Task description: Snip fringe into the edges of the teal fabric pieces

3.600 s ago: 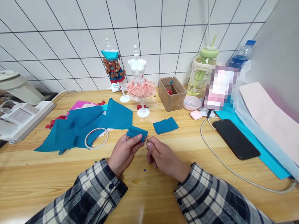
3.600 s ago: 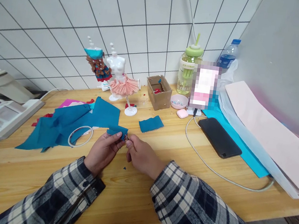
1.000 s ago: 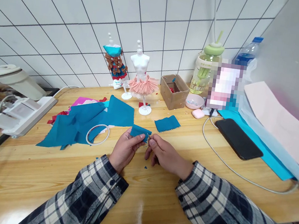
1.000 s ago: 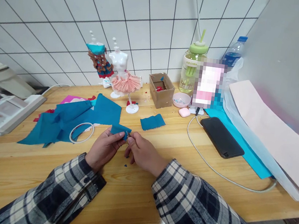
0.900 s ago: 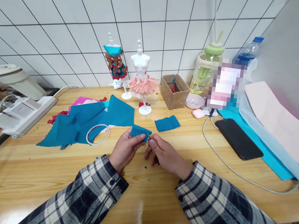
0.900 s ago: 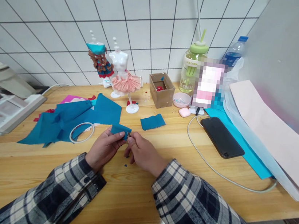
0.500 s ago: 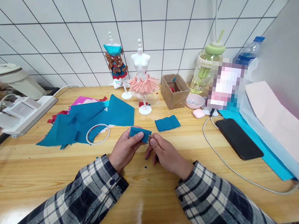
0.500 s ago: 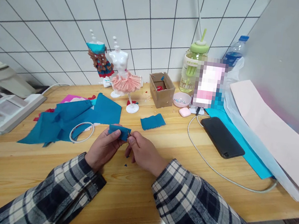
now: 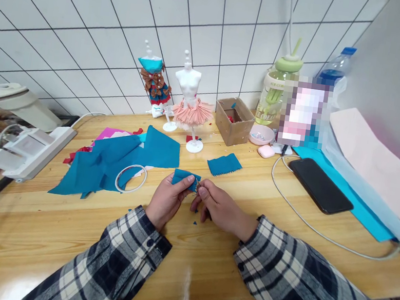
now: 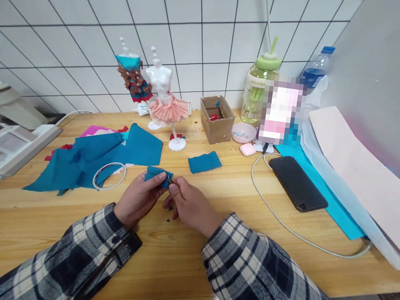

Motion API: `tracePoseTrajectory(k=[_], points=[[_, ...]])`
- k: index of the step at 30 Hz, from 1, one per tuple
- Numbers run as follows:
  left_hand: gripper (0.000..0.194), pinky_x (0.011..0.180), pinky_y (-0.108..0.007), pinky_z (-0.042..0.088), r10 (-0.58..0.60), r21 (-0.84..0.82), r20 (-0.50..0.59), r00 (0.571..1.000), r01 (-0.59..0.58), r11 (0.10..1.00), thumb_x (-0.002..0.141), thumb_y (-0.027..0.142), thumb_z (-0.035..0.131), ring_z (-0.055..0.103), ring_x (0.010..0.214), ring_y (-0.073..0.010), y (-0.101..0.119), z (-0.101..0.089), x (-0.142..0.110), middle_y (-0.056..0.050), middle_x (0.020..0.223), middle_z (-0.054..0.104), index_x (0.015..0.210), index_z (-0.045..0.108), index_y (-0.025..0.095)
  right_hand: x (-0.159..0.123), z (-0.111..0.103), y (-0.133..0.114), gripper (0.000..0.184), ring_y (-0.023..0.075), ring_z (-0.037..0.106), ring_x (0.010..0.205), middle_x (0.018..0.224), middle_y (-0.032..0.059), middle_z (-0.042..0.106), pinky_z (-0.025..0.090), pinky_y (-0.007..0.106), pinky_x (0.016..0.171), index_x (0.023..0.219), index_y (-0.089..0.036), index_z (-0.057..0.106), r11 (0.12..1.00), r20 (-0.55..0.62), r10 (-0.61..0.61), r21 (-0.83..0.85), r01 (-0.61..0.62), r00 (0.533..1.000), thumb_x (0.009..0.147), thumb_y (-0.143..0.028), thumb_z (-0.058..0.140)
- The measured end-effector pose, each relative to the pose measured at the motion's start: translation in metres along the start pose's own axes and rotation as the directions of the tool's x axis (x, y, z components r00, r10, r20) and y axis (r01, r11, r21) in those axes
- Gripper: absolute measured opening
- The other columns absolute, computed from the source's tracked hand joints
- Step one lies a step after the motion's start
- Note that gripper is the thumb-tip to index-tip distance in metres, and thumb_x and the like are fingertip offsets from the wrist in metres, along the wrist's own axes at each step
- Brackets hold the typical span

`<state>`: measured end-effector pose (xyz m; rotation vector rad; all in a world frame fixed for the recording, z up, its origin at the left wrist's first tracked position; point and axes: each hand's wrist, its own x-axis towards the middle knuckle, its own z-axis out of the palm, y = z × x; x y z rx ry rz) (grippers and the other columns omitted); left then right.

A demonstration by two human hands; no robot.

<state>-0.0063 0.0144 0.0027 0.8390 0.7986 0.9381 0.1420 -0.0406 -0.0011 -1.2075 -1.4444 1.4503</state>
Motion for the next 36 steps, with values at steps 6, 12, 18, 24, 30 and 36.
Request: tracePoseTrajectory(k=[6, 12, 18, 24, 30, 36], points=[[0.021, 0.067, -0.023, 0.05, -0.001, -0.009, -0.019, 1.0, 0.001, 1.0, 0.07, 0.026, 0.081, 0.062, 0.067, -0.0114, 0.001, 0.002, -0.001, -0.001, 0.072, 0.069, 0.074, 0.065, 0.013, 0.0, 0.001, 0.001, 0.024, 0.0088, 0.055, 0.045, 0.076, -0.0009, 0.063, 0.046, 0.022, 0.045, 0.094, -0.022, 0.042, 1.0, -0.004, -0.011, -0.006, 0.011, 1.0, 0.102, -0.04, 0.029], [0.02, 0.066, -0.022, 0.05, -0.002, -0.015, -0.016, 1.0, 0.002, 1.0, 0.07, 0.024, 0.081, 0.062, 0.068, -0.0107, 0.0, 0.001, -0.001, -0.001, 0.072, 0.068, 0.074, 0.065, 0.013, 0.001, 0.0, 0.002, 0.023, 0.0088, 0.055, 0.045, 0.076, -0.0012, 0.063, 0.046, 0.022, 0.045, 0.093, -0.022, 0.041, 1.0, -0.009, -0.018, -0.017, 0.018, 1.0, 0.102, -0.039, 0.029], [0.02, 0.065, -0.021, 0.05, -0.004, -0.02, -0.024, 1.0, 0.003, 1.0, 0.07, 0.025, 0.081, 0.062, 0.066, -0.0103, 0.001, 0.002, 0.0, -0.001, 0.071, 0.068, 0.074, 0.065, 0.013, 0.0, -0.001, 0.001, 0.021, 0.0086, 0.053, 0.046, 0.076, -0.0021, 0.063, 0.044, 0.022, 0.046, 0.093, -0.023, 0.041, 0.998, -0.019, -0.029, -0.055, 0.028, 0.999, 0.102, -0.038, 0.029], [0.022, 0.066, -0.021, 0.05, -0.022, -0.056, -0.058, 0.998, 0.018, 0.998, 0.067, 0.026, 0.083, 0.063, 0.069, -0.0107, 0.002, 0.003, -0.001, -0.001, 0.074, 0.07, 0.075, 0.067, 0.014, -0.001, -0.002, -0.002, 0.023, 0.0097, 0.051, 0.048, 0.074, -0.0021, 0.062, 0.042, 0.024, 0.05, 0.093, -0.022, 0.042, 0.994, 0.002, -0.004, -0.112, 0.004, 1.0, 0.102, -0.039, 0.029], [0.023, 0.068, -0.02, 0.05, 0.01, -0.104, -0.161, 0.987, -0.027, 0.994, 0.065, 0.024, 0.084, 0.063, 0.072, -0.0096, 0.001, 0.003, 0.001, 0.001, 0.076, 0.07, 0.078, 0.068, 0.014, -0.002, -0.01, -0.007, 0.028, 0.0145, 0.05, 0.067, 0.071, -0.0017, 0.054, 0.037, 0.028, 0.064, 0.083, -0.022, 0.046, 0.929, -0.151, -0.063, -0.371, 0.002, 0.987, 0.1, -0.039, 0.032], [0.02, 0.067, -0.021, 0.049, 0.012, 0.019, -0.042, 0.999, -0.011, 1.0, 0.069, 0.026, 0.081, 0.061, 0.068, -0.0101, 0.0, 0.002, 0.0, 0.0, 0.07, 0.068, 0.073, 0.066, 0.014, 0.0, -0.019, -0.005, 0.032, 0.0158, 0.051, 0.07, 0.071, -0.0017, 0.054, 0.036, 0.029, 0.068, 0.088, -0.022, 0.053, 0.93, -0.127, -0.049, -0.367, -0.001, 0.991, 0.1, -0.04, 0.03]])
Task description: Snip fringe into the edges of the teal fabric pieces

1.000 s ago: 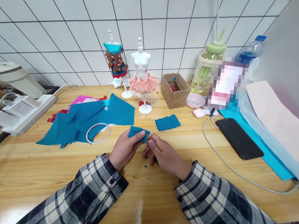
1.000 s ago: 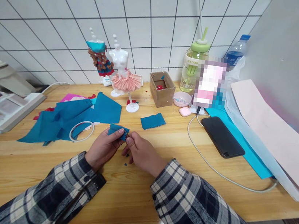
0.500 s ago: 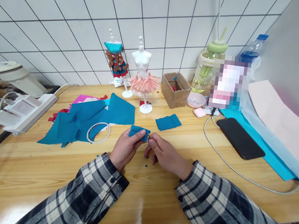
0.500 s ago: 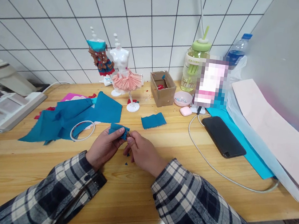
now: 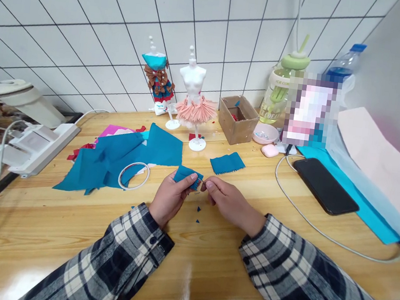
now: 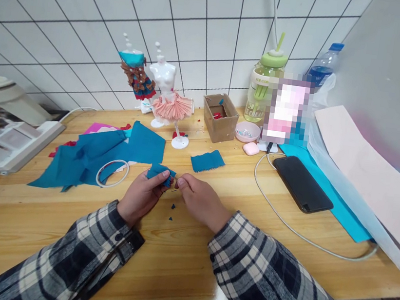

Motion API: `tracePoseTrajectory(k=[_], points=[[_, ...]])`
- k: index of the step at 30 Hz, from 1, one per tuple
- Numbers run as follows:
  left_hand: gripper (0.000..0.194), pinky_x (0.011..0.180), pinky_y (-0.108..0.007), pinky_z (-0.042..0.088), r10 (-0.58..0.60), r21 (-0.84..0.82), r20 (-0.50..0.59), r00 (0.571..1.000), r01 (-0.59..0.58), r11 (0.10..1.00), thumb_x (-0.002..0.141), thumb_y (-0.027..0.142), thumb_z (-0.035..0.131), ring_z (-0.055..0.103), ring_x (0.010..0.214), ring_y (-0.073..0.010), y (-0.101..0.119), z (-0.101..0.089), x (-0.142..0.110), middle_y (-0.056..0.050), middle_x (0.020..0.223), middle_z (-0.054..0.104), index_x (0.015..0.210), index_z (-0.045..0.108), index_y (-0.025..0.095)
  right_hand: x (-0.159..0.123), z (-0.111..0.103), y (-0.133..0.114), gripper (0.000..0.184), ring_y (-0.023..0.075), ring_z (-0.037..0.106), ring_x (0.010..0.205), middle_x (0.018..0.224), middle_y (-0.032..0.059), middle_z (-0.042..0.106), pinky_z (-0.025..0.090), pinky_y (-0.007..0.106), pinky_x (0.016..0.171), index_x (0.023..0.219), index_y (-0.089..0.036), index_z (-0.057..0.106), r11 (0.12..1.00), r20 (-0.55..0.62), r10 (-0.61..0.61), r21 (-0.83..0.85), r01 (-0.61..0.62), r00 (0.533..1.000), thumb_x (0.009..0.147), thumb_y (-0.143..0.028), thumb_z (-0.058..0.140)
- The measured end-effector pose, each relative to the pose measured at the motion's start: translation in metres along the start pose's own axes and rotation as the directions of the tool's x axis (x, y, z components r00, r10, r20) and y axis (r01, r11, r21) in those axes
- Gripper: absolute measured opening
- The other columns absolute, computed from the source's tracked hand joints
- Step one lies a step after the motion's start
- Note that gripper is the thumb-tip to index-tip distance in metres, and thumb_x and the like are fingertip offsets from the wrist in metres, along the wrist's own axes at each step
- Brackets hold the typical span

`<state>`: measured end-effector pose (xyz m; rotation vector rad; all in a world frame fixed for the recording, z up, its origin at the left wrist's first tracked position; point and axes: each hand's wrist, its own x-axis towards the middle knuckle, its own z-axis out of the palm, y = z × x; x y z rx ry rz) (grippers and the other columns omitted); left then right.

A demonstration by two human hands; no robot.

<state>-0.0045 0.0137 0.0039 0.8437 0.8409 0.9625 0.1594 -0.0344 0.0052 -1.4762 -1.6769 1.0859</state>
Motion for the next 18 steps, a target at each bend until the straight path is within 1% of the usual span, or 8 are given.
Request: tracePoseTrajectory(k=[7, 11, 18], points=[[0.017, 0.066, -0.021, 0.046, -0.004, 0.009, 0.052, 0.999, 0.003, 1.0, 0.07, 0.023, 0.08, 0.059, 0.067, -0.0096, 0.0017, -0.0016, 0.0004, 0.001, 0.069, 0.066, 0.073, 0.065, 0.014, -0.0011, -0.0024, -0.004, 0.034, 0.015, 0.048, 0.069, 0.069, -0.0021, 0.05, 0.036, 0.028, 0.067, 0.086, -0.021, 0.056, 0.997, 0.021, -0.002, 0.082, 0.0, 1.0, 0.099, -0.037, 0.03], [0.019, 0.066, -0.022, 0.046, -0.022, 0.006, 0.036, 0.999, 0.022, 1.0, 0.067, 0.023, 0.082, 0.059, 0.067, -0.0099, 0.0026, -0.0015, 0.0003, 0.001, 0.07, 0.066, 0.073, 0.066, 0.014, -0.0016, -0.0043, -0.0065, 0.03, 0.0146, 0.046, 0.068, 0.068, -0.0026, 0.048, 0.035, 0.028, 0.066, 0.082, -0.021, 0.053, 0.995, 0.038, 0.012, 0.102, -0.016, 0.999, 0.098, -0.035, 0.032], [0.02, 0.068, -0.022, 0.047, -0.038, 0.005, 0.04, 0.998, 0.038, 0.999, 0.066, 0.022, 0.083, 0.061, 0.067, -0.0106, 0.0019, -0.0032, 0.0014, 0.0, 0.071, 0.067, 0.073, 0.066, 0.014, -0.0018, -0.0065, -0.0071, 0.029, 0.015, 0.045, 0.068, 0.068, -0.0021, 0.047, 0.033, 0.027, 0.063, 0.078, -0.021, 0.052, 0.997, 0.037, 0.013, 0.081, -0.016, 0.999, 0.097, -0.034, 0.034]])
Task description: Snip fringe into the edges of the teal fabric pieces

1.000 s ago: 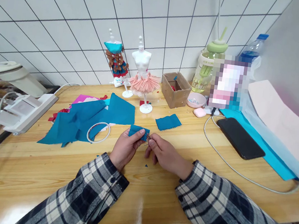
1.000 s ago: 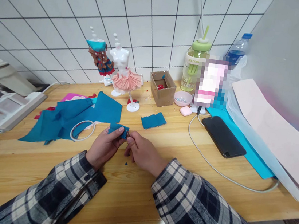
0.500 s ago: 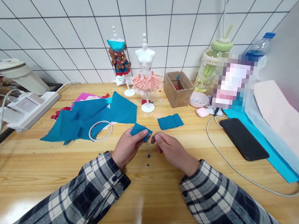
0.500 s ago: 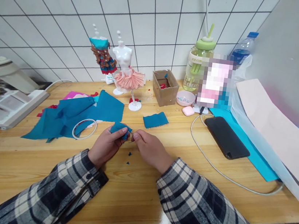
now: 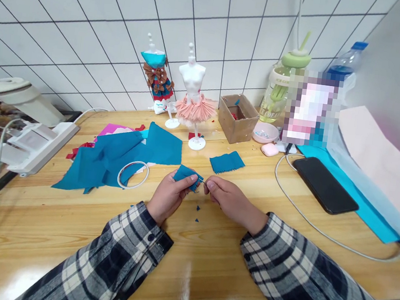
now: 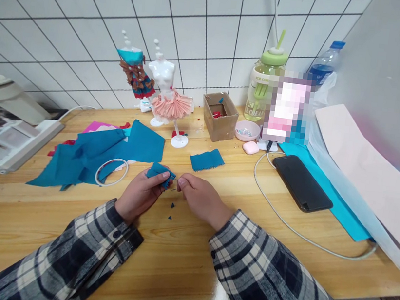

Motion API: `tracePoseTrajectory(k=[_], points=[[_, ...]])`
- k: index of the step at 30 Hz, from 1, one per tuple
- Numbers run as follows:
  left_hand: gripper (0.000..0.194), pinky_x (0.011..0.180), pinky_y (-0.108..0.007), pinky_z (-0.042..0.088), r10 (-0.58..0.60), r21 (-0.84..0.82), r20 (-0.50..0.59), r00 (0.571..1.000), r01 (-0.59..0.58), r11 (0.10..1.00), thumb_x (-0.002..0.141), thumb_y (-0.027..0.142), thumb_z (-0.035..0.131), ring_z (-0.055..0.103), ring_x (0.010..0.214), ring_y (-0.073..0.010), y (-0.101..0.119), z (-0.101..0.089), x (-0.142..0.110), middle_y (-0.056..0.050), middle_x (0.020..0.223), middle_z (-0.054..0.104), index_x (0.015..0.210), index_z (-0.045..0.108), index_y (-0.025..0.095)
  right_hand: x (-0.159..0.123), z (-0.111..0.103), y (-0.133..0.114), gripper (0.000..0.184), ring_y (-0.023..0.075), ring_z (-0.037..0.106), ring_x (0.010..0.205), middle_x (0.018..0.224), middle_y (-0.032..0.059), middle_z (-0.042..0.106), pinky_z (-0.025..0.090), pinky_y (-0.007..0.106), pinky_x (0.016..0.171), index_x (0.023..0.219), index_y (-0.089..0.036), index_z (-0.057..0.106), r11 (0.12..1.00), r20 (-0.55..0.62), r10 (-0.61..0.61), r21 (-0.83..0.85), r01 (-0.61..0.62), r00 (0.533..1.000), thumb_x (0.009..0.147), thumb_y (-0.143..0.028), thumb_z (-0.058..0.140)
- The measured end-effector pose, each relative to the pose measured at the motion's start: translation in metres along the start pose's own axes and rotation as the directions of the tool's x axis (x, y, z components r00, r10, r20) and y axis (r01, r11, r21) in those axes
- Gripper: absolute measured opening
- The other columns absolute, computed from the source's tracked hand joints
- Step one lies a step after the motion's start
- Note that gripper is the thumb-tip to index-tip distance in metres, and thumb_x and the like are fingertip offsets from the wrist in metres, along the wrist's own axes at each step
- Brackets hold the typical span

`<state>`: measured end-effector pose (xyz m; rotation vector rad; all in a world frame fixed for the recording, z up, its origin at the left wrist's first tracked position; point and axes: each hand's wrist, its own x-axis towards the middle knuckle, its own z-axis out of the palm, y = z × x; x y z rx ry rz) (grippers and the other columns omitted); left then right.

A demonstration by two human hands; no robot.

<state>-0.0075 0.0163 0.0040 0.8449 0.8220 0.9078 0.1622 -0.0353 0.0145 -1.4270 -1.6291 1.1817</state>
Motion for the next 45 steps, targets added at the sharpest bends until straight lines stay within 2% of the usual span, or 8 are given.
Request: tracePoseTrajectory(k=[7, 23, 31, 34, 36, 39, 43, 45], points=[[0.019, 0.066, -0.022, 0.047, 0.011, 0.008, 0.031, 0.999, -0.012, 1.0, 0.065, 0.021, 0.083, 0.059, 0.066, -0.0105, 0.0, -0.002, 0.001, 0.0, 0.07, 0.066, 0.071, 0.066, 0.014, 0.001, -0.001, 0.003, 0.03, 0.0148, 0.045, 0.067, 0.068, -0.0017, 0.048, 0.033, 0.027, 0.061, 0.076, -0.021, 0.051, 1.0, 0.011, -0.013, -0.001, 0.013, 1.0, 0.097, -0.036, 0.034], [0.02, 0.068, -0.023, 0.047, -0.003, -0.021, 0.019, 1.0, 0.003, 1.0, 0.064, 0.021, 0.084, 0.06, 0.066, -0.0101, 0.002, 0.001, 0.0, 0.0, 0.071, 0.068, 0.072, 0.067, 0.014, 0.002, -0.004, 0.003, 0.03, 0.0148, 0.044, 0.066, 0.066, -0.0021, 0.048, 0.03, 0.027, 0.062, 0.071, -0.021, 0.047, 0.998, 0.027, 0.013, -0.065, -0.011, 1.0, 0.096, -0.034, 0.037], [0.025, 0.067, -0.02, 0.048, -0.005, -0.049, -0.066, 0.998, 0.002, 0.999, 0.064, 0.022, 0.084, 0.061, 0.069, -0.0093, 0.001, 0.002, 0.001, 0.001, 0.073, 0.067, 0.078, 0.065, 0.015, 0.002, 0.004, 0.006, 0.029, 0.015, 0.048, 0.07, 0.071, -0.0017, 0.053, 0.033, 0.028, 0.064, 0.078, -0.021, 0.048, 0.998, -0.018, 0.039, -0.045, -0.04, 0.999, 0.097, -0.039, 0.035], [0.026, 0.066, -0.02, 0.047, 0.031, -0.067, -0.097, 0.995, -0.037, 0.997, 0.064, 0.022, 0.084, 0.06, 0.07, -0.0092, 0.0, 0.003, 0.001, 0.002, 0.073, 0.067, 0.081, 0.065, 0.016, 0.003, 0.004, 0.002, 0.029, 0.015, 0.047, 0.069, 0.07, -0.0015, 0.052, 0.034, 0.029, 0.064, 0.074, -0.02, 0.049, 0.996, -0.087, 0.083, -0.025, -0.086, 0.993, 0.093, -0.042, 0.042], [0.026, 0.067, -0.02, 0.047, 0.044, -0.06, -0.1, 0.994, -0.05, 0.997, 0.063, 0.023, 0.084, 0.06, 0.07, -0.0096, -0.001, 0.003, 0.001, 0.002, 0.073, 0.068, 0.08, 0.066, 0.016, 0.004, 0.003, -0.001, 0.024, 0.0149, 0.047, 0.068, 0.069, -0.0013, 0.052, 0.035, 0.028, 0.062, 0.071, -0.02, 0.051, 0.991, -0.117, 0.133, 0.003, -0.133, 0.984, 0.087, -0.038, 0.05], [0.024, 0.07, -0.023, 0.046, 0.073, 0.043, -0.074, 0.995, -0.07, 0.997, 0.064, 0.026, 0.084, 0.06, 0.07, -0.011, -0.004, 0.002, 0.0, 0.0, 0.074, 0.069, 0.079, 0.067, 0.016, 0.005, 0.004, -0.003, 0.018, 0.014, 0.048, 0.066, 0.073, -0.0009, 0.055, 0.035, 0.026, 0.058, 0.077, -0.018, 0.057, 0.979, -0.124, 0.176, 0.126, -0.161, 0.977, 0.082, -0.036, 0.055], [0.022, 0.073, -0.025, 0.045, 0.137, 0.291, -0.022, 0.99, -0.125, 0.949, 0.067, 0.029, 0.082, 0.06, 0.073, -0.0134, -0.007, 0.001, -0.002, -0.002, 0.078, 0.07, 0.081, 0.069, 0.016, 0.004, 0.009, 0.001, 0.03, 0.0122, 0.046, 0.061, 0.072, -0.0013, 0.055, 0.036, 0.025, 0.052, 0.083, -0.018, 0.061, 0.954, -0.138, 0.205, 0.249, -0.166, 0.969, 0.078, -0.047, 0.063], [0.022, 0.074, -0.026, 0.045, 0.151, 0.335, -0.006, 0.988, -0.14, 0.932, 0.068, 0.029, 0.081, 0.059, 0.074, -0.0138, -0.007, 0.001, -0.003, -0.001, 0.079, 0.069, 0.081, 0.069, 0.017, 0.004, 0.011, 0.004, 0.031, 0.0123, 0.046, 0.06, 0.071, -0.0015, 0.055, 0.036, 0.024, 0.051, 0.086, -0.018, 0.061, 0.95, -0.169, 0.22, 0.26, -0.172, 0.961, 0.076, -0.047, 0.066]])
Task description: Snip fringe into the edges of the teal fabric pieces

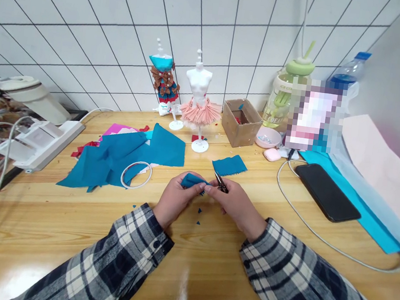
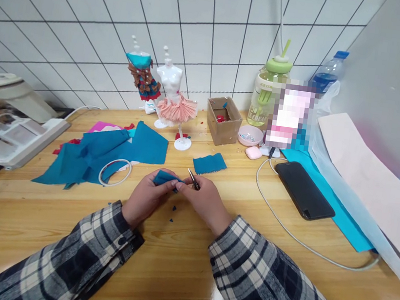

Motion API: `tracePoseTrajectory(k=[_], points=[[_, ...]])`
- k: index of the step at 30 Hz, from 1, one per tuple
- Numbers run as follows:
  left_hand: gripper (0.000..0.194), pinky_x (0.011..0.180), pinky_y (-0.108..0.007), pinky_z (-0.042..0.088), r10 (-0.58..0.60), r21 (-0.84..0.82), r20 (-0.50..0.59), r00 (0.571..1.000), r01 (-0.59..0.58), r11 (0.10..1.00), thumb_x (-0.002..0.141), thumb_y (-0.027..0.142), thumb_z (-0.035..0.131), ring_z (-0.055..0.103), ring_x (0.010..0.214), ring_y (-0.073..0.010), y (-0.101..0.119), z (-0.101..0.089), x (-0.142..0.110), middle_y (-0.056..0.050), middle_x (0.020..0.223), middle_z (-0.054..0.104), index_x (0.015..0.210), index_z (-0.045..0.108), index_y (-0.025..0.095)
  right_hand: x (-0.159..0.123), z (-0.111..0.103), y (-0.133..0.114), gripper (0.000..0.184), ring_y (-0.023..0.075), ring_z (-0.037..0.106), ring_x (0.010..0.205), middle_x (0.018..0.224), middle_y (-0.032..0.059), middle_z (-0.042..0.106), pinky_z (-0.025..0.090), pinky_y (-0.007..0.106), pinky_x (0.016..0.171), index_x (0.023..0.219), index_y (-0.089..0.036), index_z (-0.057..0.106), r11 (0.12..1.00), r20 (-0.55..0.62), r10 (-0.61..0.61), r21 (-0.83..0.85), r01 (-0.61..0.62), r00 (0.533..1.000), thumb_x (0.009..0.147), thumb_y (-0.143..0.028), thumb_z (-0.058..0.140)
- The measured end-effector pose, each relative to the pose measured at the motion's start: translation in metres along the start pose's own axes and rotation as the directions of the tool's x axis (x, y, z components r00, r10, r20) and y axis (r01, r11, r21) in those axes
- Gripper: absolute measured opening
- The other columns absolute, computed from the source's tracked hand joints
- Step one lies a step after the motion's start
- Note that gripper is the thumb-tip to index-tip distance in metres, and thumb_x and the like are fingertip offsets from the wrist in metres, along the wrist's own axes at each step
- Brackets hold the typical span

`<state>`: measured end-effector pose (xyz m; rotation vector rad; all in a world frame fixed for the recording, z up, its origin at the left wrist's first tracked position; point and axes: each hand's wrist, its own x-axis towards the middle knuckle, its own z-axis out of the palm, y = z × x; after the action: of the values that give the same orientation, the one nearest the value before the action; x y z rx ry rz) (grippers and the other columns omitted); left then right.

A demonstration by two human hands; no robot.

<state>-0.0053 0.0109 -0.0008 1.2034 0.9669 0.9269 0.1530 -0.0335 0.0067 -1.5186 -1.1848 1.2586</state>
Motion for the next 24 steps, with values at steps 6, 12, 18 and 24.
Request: tracePoseTrajectory(k=[6, 12, 18, 24], points=[[0.021, 0.071, -0.026, 0.042, -0.013, 0.025, 0.001, 1.0, 0.013, 1.0, 0.068, 0.028, 0.08, 0.056, 0.07, -0.0134, 0.0058, 0.0013, -0.0024, 0.001, 0.073, 0.066, 0.078, 0.067, 0.016, 0.0011, 0.0018, 0.0049, 0.023, 0.0115, 0.045, 0.058, 0.067, -0.0037, 0.051, 0.036, 0.024, 0.052, 0.083, -0.018, 0.059, 1.0, -0.017, -0.01, 0.009, 0.01, 1.0, 0.075, -0.039, 0.065], [0.023, 0.071, -0.026, 0.042, -0.052, -0.156, -0.025, 0.998, 0.048, 0.987, 0.067, 0.028, 0.081, 0.056, 0.07, -0.0126, 0.0006, -0.0013, -0.0003, 0.0, 0.072, 0.065, 0.079, 0.066, 0.015, 0.0005, 0.0027, 0.0029, 0.019, 0.0129, 0.048, 0.061, 0.068, -0.0027, 0.054, 0.038, 0.025, 0.056, 0.078, -0.019, 0.058, 0.999, 0.012, -0.004, -0.038, 0.005, 1.0, 0.077, -0.038, 0.061], [0.032, 0.072, -0.023, 0.045, -0.14, -0.401, -0.061, 0.988, 0.104, 0.91, 0.062, 0.027, 0.085, 0.06, 0.073, -0.0112, 0.0007, -0.0003, 0.0018, 0.0, 0.075, 0.068, 0.083, 0.064, 0.015, -0.0004, 0.0014, 0.0027, 0.034, 0.0151, 0.05, 0.062, 0.074, -0.0015, 0.056, 0.042, 0.028, 0.058, 0.112, -0.021, 0.057, 0.997, -0.094, -0.044, -0.066, 0.038, 0.995, 0.081, -0.032, 0.054], [0.033, 0.072, -0.022, 0.047, -0.15, -0.462, -0.066, 0.987, 0.103, 0.881, 0.062, 0.023, 0.085, 0.061, 0.074, -0.0102, 0.0031, -0.0007, 0.0011, 0.001, 0.076, 0.068, 0.086, 0.063, 0.015, -0.0052, 0.0079, 0.005, 0.029, 0.0127, 0.046, 0.05, 0.066, -0.0045, 0.047, 0.041, 0.026, 0.047, 0.098, -0.023, 0.048, 0.998, 0.109, -0.042, 0.058, 0.036, 0.993, 0.095, -0.048, 0.034]])
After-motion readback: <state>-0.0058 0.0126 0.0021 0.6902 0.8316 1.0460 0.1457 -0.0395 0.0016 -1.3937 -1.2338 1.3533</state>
